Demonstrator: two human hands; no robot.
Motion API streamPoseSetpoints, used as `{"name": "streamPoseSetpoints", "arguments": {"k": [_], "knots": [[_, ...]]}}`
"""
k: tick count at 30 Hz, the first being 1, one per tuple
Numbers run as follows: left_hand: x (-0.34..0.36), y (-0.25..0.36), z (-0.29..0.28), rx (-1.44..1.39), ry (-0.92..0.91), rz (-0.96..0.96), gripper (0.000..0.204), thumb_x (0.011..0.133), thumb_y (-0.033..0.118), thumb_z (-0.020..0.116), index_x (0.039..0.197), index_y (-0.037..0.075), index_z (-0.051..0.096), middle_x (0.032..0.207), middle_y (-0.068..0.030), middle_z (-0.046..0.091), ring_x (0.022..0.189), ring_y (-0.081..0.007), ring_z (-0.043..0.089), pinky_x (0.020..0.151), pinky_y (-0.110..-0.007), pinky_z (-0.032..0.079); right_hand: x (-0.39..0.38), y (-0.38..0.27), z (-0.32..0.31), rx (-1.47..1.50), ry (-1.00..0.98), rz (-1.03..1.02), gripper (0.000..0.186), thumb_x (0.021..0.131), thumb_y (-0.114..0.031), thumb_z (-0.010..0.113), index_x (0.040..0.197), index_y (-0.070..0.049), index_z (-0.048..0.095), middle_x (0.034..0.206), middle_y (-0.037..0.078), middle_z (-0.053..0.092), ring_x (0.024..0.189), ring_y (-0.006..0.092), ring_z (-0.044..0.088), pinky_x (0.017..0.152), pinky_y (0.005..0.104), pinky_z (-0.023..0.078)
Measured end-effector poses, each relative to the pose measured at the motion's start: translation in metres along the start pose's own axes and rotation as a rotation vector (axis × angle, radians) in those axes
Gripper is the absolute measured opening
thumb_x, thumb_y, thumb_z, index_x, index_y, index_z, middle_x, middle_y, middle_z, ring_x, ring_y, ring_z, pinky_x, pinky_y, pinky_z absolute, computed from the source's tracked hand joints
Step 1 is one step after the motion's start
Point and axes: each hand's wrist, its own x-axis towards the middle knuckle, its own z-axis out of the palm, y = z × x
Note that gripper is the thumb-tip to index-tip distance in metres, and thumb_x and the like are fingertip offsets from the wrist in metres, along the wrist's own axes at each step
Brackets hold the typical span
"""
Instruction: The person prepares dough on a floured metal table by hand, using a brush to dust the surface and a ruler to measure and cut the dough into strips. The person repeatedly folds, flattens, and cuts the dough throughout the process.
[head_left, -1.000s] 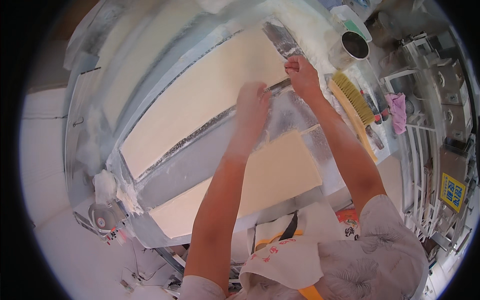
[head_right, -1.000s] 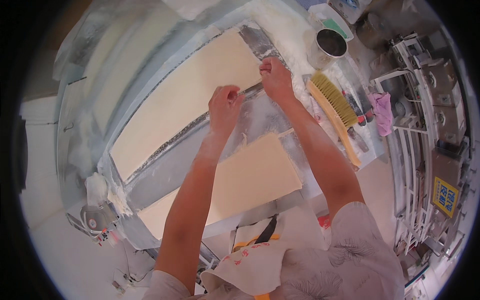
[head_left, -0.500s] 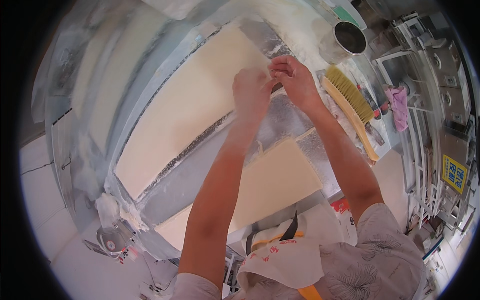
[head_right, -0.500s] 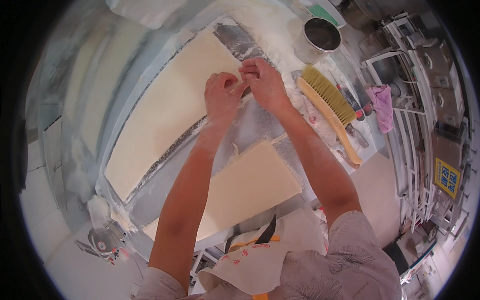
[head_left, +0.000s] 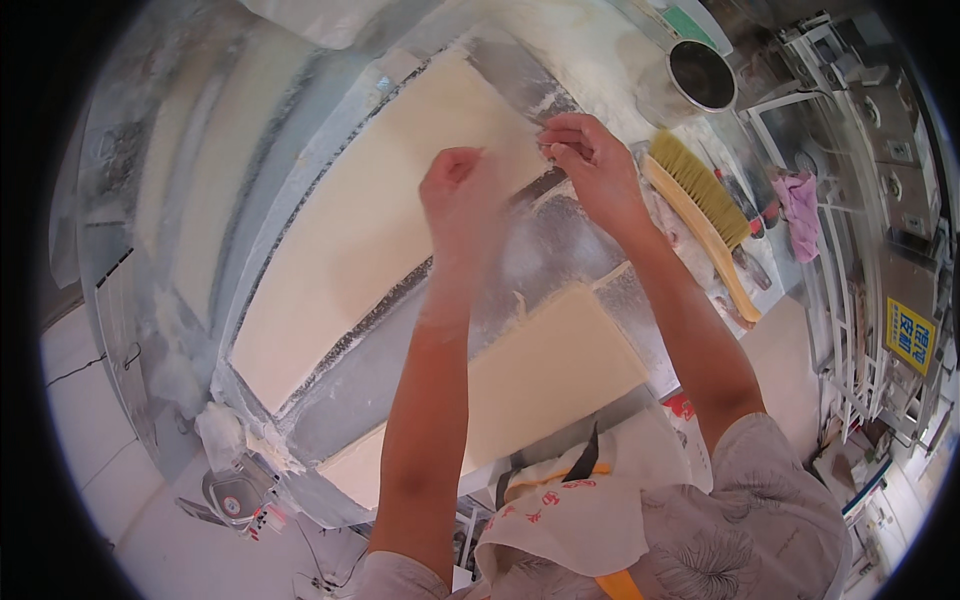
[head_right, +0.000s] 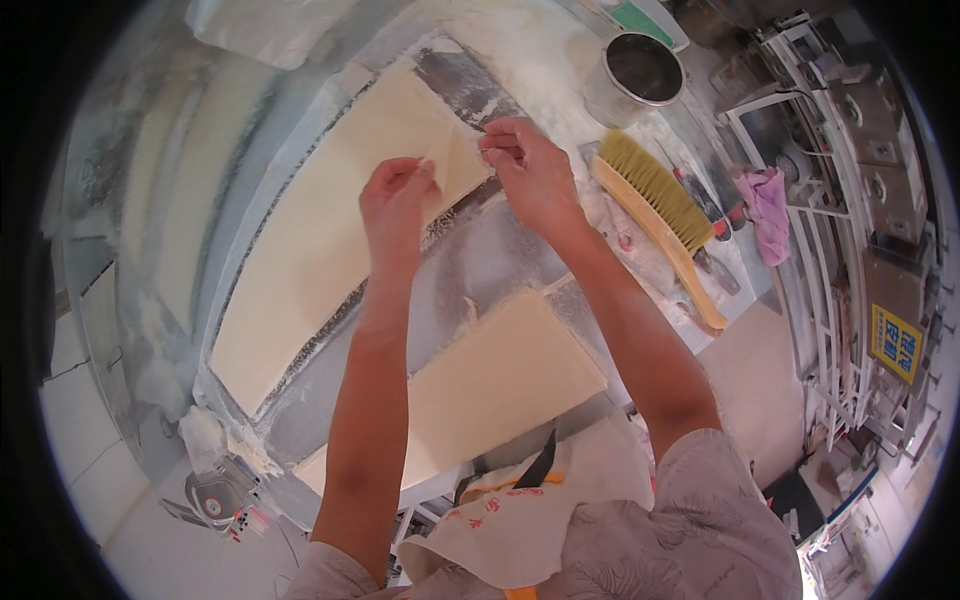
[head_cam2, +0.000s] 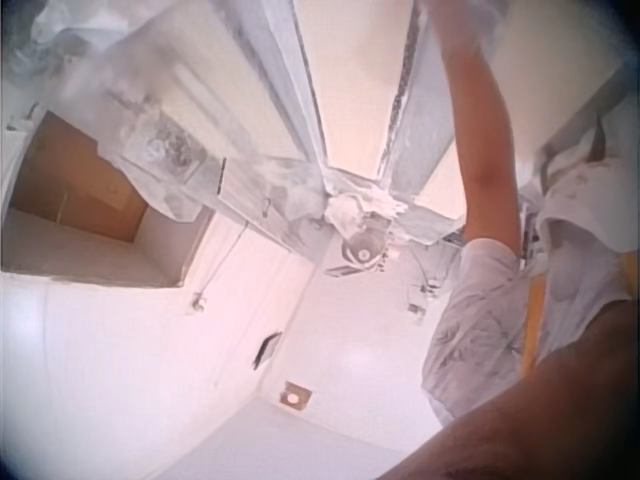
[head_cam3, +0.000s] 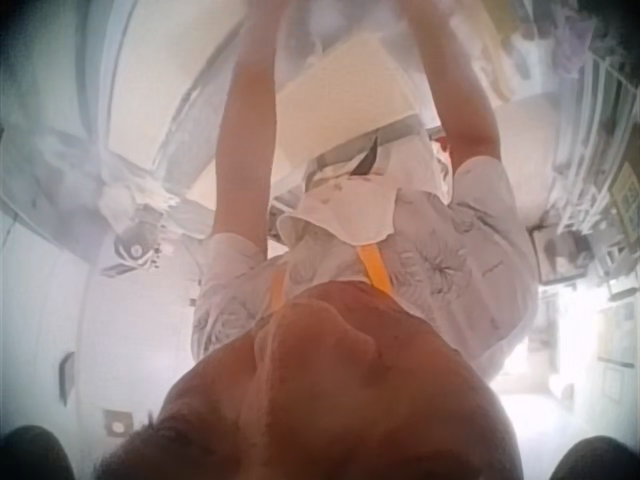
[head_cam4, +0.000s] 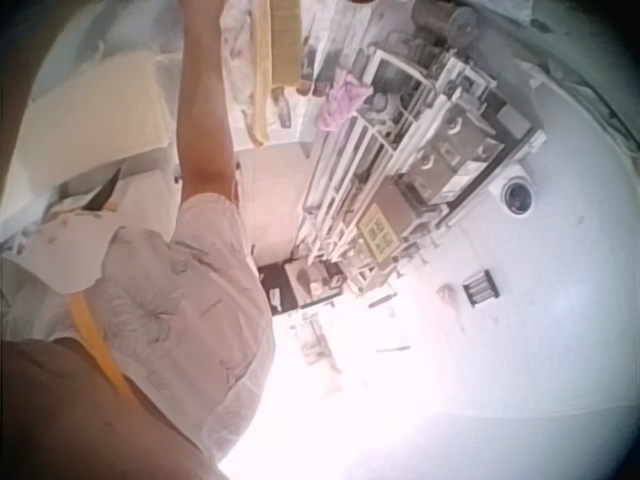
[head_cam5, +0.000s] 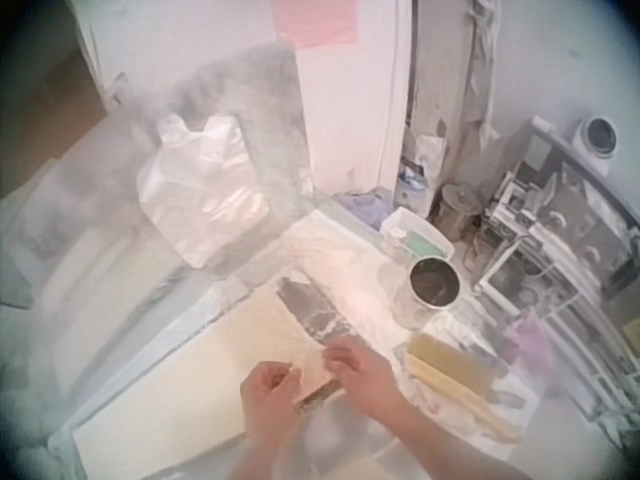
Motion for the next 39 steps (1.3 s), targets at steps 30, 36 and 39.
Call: {"name": "streamPoseSetpoints", "arguments": {"k": [30, 36, 39], "knots": [[-0.054, -0.042, -0.303, -0.376, 0.415, 0.271, 0.032, 0.104, 0.014, 0.063, 0.134, 0.002, 0.061, 0.133, -0.0144, 0.068, 0.127, -0.0260, 0.064, 0.107, -0.039, 0.052, -0.181, -0.129, 0.332, -0.101, -1.012, -0.475, 0.030, 0.100, -0.029, 0.067, 0.119, -0.005, 0.067, 0.091, 0.021, 0.074, 0.089, 0.0354, 0.073, 0.081, 0.0445, 0.057], [-0.158, 0.006, -0.391, 0.649, 0.710, 0.453, 0.049, 0.103, 0.025, 0.065, 0.145, 0.004, 0.056, 0.144, -0.0140, 0.063, 0.137, -0.0274, 0.057, 0.113, -0.039, 0.046, -0.285, -0.031, 0.280, 0.159, -0.683, 0.507, 0.028, 0.107, -0.021, 0.062, 0.125, 0.000, 0.068, 0.095, 0.009, 0.074, 0.083, 0.0197, 0.069, 0.079, 0.0353, 0.057], [-0.215, 0.036, -0.424, 0.960, 0.821, 0.593, 0.055, 0.102, 0.027, 0.066, 0.151, 0.004, 0.053, 0.149, -0.0149, 0.060, 0.139, -0.0289, 0.055, 0.116, -0.039, 0.043, -0.321, 0.049, 0.318, 0.627, -0.527, 0.732, 0.030, 0.107, -0.018, 0.061, 0.131, 0.001, 0.065, 0.110, 0.012, 0.074, 0.096, 0.0209, 0.071, 0.091, 0.0363, 0.059]]}}
